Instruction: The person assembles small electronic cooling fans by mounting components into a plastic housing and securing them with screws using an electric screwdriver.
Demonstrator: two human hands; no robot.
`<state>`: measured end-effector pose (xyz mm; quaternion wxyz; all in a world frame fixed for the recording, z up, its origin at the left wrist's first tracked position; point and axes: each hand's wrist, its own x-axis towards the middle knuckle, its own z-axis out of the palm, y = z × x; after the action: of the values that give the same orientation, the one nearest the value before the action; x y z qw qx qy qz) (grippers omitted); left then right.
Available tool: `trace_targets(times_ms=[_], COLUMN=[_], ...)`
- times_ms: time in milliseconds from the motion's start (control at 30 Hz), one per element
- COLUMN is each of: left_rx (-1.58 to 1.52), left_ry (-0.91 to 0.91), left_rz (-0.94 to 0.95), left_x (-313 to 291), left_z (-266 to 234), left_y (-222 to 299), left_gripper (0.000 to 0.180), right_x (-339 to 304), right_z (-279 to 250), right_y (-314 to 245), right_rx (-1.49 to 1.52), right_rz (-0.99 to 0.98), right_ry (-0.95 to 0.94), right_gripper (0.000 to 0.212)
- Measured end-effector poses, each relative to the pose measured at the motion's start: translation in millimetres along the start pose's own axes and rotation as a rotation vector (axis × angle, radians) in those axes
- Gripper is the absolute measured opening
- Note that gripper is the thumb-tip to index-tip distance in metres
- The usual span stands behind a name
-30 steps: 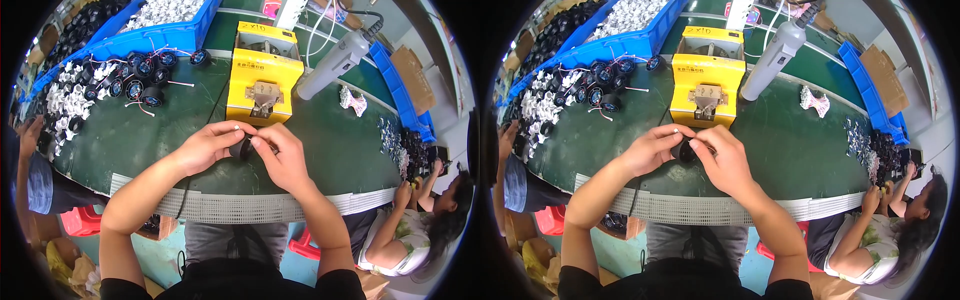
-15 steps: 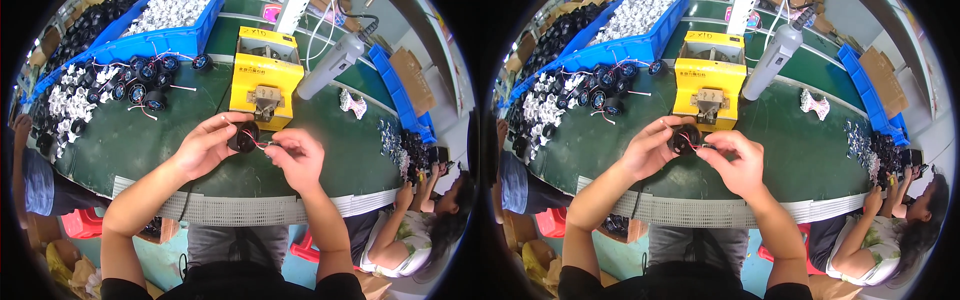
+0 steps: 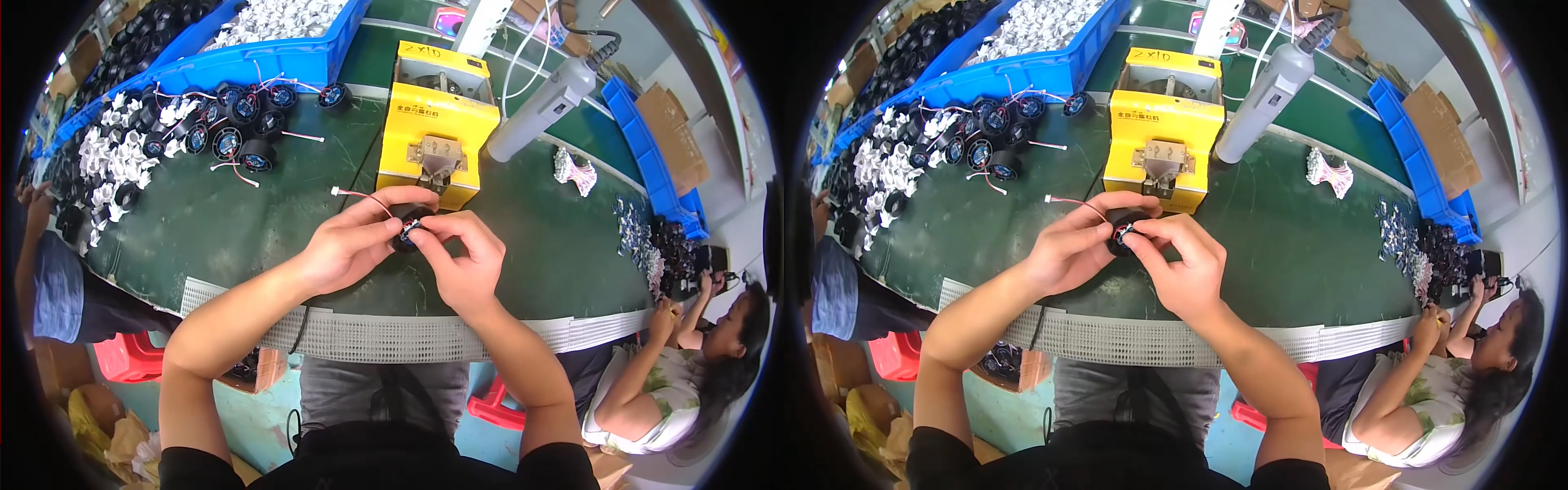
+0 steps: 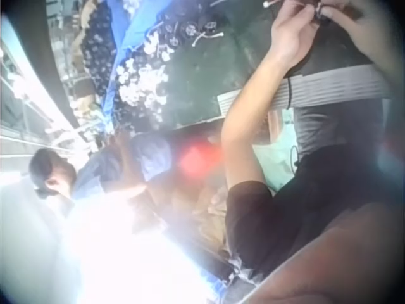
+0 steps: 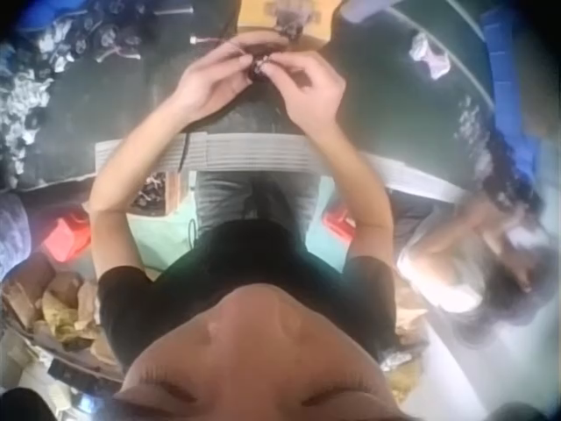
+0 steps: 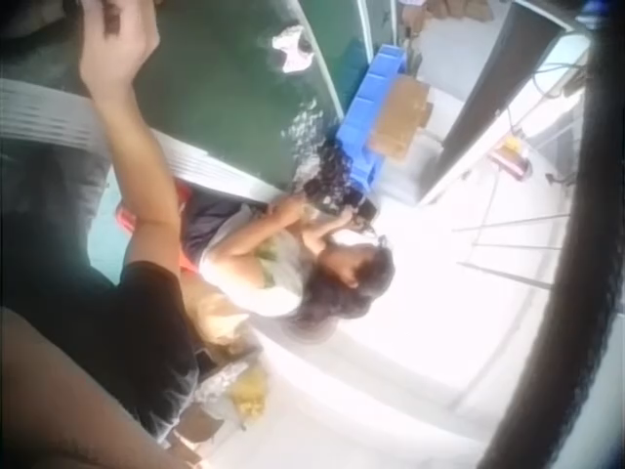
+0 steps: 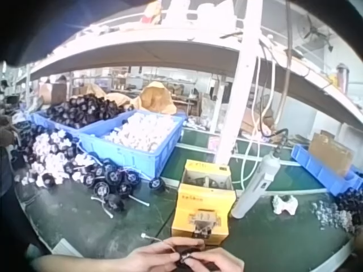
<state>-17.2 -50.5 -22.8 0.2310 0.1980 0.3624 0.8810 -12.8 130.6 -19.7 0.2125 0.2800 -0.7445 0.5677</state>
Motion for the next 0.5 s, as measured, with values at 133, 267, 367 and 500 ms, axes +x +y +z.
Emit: trace_targets(times_ms=[133,267,367,500], left_rx=[0.052,0.242,0.517,0.385], left_ry=[-0.031,-0.151,-0.05,0.155], left_rz=[-0.001,0.074,0.084,-0.065], left_x=[-1.8,-0.3,2.5,3.2], left_z=[1.9,4.7,7.2,0.9], left_y=[-5.7,-4.4,-1.4,-2.7], left_gripper=[0.054,0.058,0.053,0.045], right_x=[1.5,-1.3,-2.6,-0.4], right_z=[0.8,5.3,3.6,-4.5], right_y=[3.6,5.7,11.8,13.8], right_rx=[-0.226,0.171,0.16,-0.014], right_rz=[-0.107,0.142,0.162,0.123], right_ry=[0.096,0.07,0.022,0.011], right_gripper=[0.021,0.029,0.025,0.02])
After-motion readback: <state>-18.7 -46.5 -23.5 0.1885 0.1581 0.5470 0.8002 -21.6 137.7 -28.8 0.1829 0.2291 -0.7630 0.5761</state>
